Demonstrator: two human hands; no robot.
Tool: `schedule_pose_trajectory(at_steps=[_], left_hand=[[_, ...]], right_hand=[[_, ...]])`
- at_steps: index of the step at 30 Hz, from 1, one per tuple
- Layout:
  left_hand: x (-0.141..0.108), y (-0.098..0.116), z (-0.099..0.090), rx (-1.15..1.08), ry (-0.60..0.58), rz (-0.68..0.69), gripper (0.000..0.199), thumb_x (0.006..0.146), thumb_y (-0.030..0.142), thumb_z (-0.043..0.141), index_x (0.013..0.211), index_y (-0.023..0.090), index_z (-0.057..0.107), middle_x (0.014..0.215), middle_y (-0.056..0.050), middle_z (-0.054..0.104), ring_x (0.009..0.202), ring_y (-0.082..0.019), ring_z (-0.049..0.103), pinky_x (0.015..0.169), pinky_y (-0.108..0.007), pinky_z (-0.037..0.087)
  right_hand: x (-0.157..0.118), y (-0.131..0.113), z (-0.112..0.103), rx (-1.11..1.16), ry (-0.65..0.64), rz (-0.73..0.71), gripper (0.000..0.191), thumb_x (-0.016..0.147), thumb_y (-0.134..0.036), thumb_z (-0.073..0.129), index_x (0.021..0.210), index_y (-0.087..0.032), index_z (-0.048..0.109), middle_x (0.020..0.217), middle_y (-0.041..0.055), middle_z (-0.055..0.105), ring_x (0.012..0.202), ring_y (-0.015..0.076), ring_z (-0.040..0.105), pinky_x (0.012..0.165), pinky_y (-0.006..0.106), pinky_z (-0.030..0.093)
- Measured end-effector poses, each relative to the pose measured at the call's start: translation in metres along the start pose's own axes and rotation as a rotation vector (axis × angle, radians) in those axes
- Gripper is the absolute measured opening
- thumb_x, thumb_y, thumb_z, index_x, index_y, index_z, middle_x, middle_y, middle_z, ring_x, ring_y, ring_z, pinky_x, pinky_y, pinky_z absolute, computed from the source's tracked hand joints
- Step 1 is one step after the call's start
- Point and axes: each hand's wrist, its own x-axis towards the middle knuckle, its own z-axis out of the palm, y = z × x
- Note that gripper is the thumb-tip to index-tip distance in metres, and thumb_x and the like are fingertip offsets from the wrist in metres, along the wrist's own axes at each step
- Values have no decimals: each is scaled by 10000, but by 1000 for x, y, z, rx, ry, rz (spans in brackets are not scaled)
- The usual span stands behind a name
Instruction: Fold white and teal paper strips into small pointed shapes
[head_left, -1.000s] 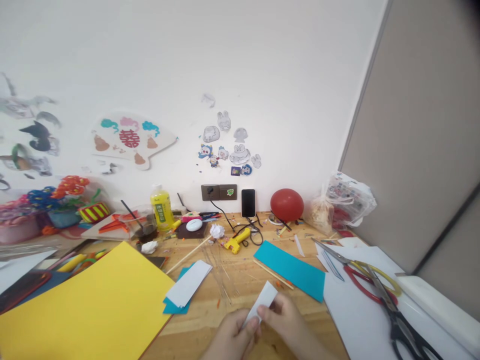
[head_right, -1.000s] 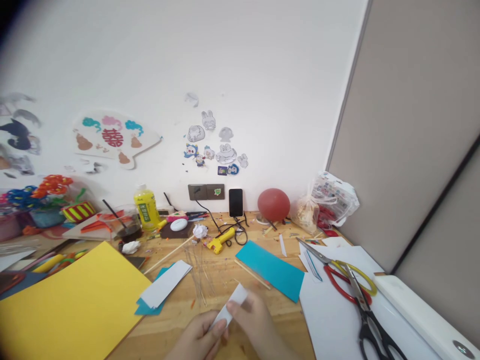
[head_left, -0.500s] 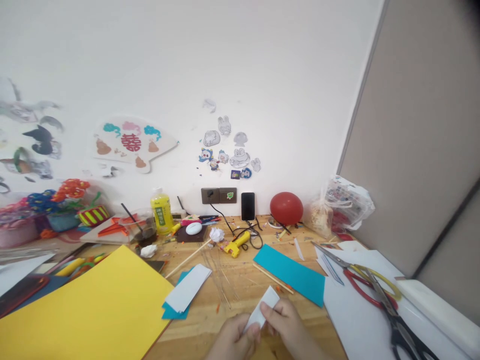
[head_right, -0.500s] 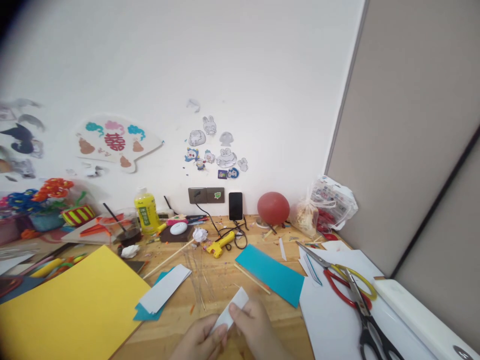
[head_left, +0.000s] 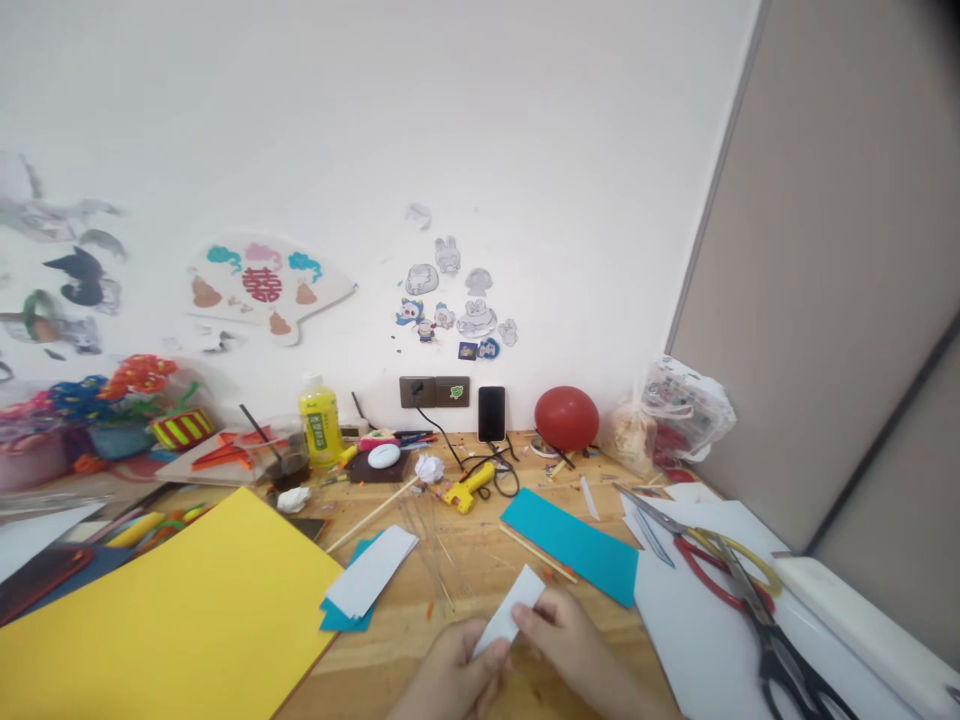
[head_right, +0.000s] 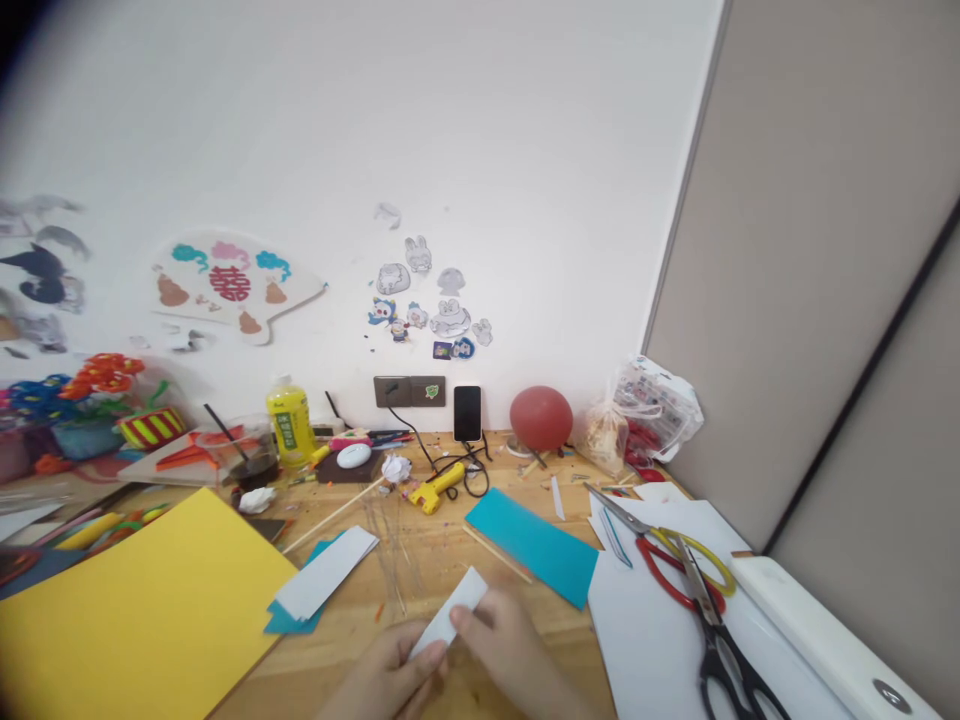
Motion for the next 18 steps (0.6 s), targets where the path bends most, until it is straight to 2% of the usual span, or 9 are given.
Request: schedule_pose_trajectory(at_steps=[2, 5, 10, 15, 18], left_hand=[[-3, 3, 0, 28, -35, 19, 478, 620, 647, 477, 650, 170, 458, 354, 101, 415, 276, -34, 238, 319, -179, 143], [-5, 6, -1, 54, -84, 19, 451, 615, 608, 521, 693, 166, 477, 440, 66, 511, 306, -36, 300, 341, -169, 185], [-3, 4, -1, 91, -35, -53, 442, 637, 600, 495, 741, 170, 480, 386, 79, 493, 272, -51, 328, 350, -170, 216], [1, -2, -6, -10, -134, -89, 488, 594, 644, 504, 680, 167, 452, 408, 29, 556, 265, -58, 383, 318, -163, 246], [1, -3, -9, -114, -136, -56, 489, 676, 632, 426, 744, 149, 469, 499, -19, 621, 295, -69, 446, 325, -166, 280]], right_hand=[[-3, -1, 9, -2, -4, 18, 460, 662, -597, 491, 506, -171, 415, 473, -55, 358, 453, 83, 330, 435, 201, 254], [-3, -2, 9, 4, 29, -8, 436, 670, -568, 496, 513, -169, 414, 488, -50, 357, 468, 85, 320, 438, 203, 246], [0, -7, 2, -16, 81, -30, 456, 644, -577, 508, 463, -185, 361, 465, -60, 295, 451, 81, 269, 438, 216, 234], [6, -3, -12, -14, 254, -6, 477, 642, -621, 474, 484, -205, 303, 467, -66, 280, 461, 89, 269, 447, 222, 232], [6, -2, -20, -42, 309, 10, 471, 665, -611, 460, 482, -204, 311, 463, -65, 292, 469, 96, 297, 461, 227, 243]])
